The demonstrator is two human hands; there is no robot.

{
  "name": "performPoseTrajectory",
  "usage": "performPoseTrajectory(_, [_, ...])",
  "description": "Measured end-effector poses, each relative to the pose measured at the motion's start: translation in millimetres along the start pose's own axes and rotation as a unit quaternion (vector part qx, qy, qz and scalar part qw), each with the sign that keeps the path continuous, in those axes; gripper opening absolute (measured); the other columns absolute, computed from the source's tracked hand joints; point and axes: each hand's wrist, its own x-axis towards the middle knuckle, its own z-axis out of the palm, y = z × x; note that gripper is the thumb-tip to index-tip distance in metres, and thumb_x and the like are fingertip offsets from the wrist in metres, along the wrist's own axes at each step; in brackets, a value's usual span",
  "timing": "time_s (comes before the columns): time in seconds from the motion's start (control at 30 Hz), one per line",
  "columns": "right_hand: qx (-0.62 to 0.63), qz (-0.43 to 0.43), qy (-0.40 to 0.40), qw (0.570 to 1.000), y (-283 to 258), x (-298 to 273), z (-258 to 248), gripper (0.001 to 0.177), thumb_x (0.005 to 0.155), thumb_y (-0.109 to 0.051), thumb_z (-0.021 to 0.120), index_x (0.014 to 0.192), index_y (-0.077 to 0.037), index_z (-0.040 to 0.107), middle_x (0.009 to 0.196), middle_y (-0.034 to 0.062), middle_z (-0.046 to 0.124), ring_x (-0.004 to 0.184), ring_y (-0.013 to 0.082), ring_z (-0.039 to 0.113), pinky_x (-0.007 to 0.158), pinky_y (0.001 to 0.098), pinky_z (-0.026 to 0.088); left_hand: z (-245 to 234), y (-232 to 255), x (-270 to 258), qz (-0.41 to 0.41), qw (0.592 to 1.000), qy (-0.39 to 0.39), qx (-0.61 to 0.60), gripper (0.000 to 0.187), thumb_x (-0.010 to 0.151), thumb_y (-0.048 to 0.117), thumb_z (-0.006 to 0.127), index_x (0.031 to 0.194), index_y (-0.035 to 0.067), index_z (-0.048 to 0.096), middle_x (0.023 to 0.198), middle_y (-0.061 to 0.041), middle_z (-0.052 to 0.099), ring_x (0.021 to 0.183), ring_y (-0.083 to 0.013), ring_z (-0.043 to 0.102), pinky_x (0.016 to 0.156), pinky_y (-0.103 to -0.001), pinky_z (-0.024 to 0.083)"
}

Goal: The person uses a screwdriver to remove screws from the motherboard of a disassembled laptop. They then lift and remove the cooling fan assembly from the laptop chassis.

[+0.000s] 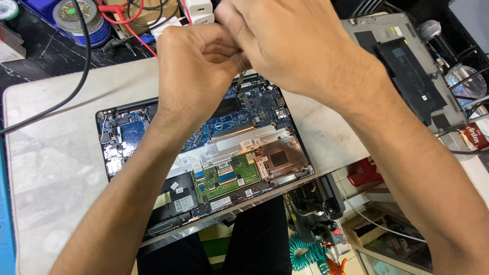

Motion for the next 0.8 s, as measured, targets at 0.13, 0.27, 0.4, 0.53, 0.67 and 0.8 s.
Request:
performPoseTrajectory(0.13, [0.124,0.037,-0.048,0.99,1.1,0.6,-4.3,0.034,0.124,-0.011,0.052,0.151,0.003,0.067,0.129,0.0254,0.076,0.112,0.0499,0.071,0.084,0.0583,0.051,-8.6,-22.1,6.4,-0.007,0.996,-0.09,0.022,0.014,0.103,-0.006,0.089,0.1,0.002,0.077,0.099,-0.002,0.083,0.097,-0.0046,0.07,0.082,-0.026,0.069])
performPoseTrajectory(0.27, [0.126,0.13,-0.182,0.967,-0.2,3.1,-14.4,0.02,0.131,-0.023,0.047,0.124,-0.003,0.045,0.091,0.018,0.056,0.075,0.0436,0.057,0.071,0.0589,0.042,-14.9,-13.1,3.1,0.0,0.984,-0.176,0.001,0.011,0.119,0.002,0.07,0.122,-0.003,0.078,0.114,-0.003,0.081,0.111,-0.0049,0.061,0.093,-0.029,0.06])
performPoseTrajectory(0.4, [0.229,0.005,-0.137,0.964,7.2,3.2,-22.5,0.037,0.121,-0.007,0.042,0.155,0.005,0.052,0.141,0.0251,0.067,0.122,0.0382,0.066,0.099,0.0494,0.049,-12.7,-13.9,0.4,-0.024,0.981,-0.184,-0.049,0.014,0.114,-0.007,0.064,0.118,-0.004,0.077,0.117,-0.007,0.083,0.12,-0.0129,0.075,0.113,-0.034,0.07])
performPoseTrajectory(0.53, [0.218,0.042,-0.202,0.954,6.3,3.4,-28.5,0.038,0.121,-0.01,0.04,0.156,0.003,0.05,0.119,0.0204,0.067,0.102,0.0344,0.066,0.089,0.0506,0.049,-8.4,-19.2,-4.0,-0.073,0.988,-0.122,-0.062,0.013,0.111,-0.01,0.075,0.103,0.0,0.074,0.095,-0.003,0.076,0.103,-0.0115,0.083,0.097,-0.026,0.074])
performPoseTrajectory(0.67, [0.189,0.128,-0.197,0.953,-7.6,2.8,-30.2,0.038,0.117,-0.015,0.046,0.152,-0.007,0.057,0.097,0.0152,0.066,0.082,0.0352,0.06,0.076,0.0513,0.044,-6.0,-10.1,-3.7,-0.043,0.994,-0.096,-0.011,0.014,0.101,-0.008,0.087,0.112,-0.002,0.082,0.105,-0.01,0.088,0.102,-0.0166,0.088,0.095,-0.028,0.078])
performPoseTrajectory(0.8, [0.112,0.039,-0.071,0.99,3.7,-1.2,-10.2,0.016,0.128,-0.015,0.061,0.126,-0.004,0.073,0.104,0.013,0.07,0.087,0.0349,0.063,0.068,0.0528,0.044,-1.3,-6.4,-3.8,-0.04,0.998,-0.039,0.025,0.02,0.091,-0.002,0.101,0.101,-0.002,0.084,0.096,-0.01,0.089,0.093,-0.0126,0.088,0.084,-0.023,0.078])
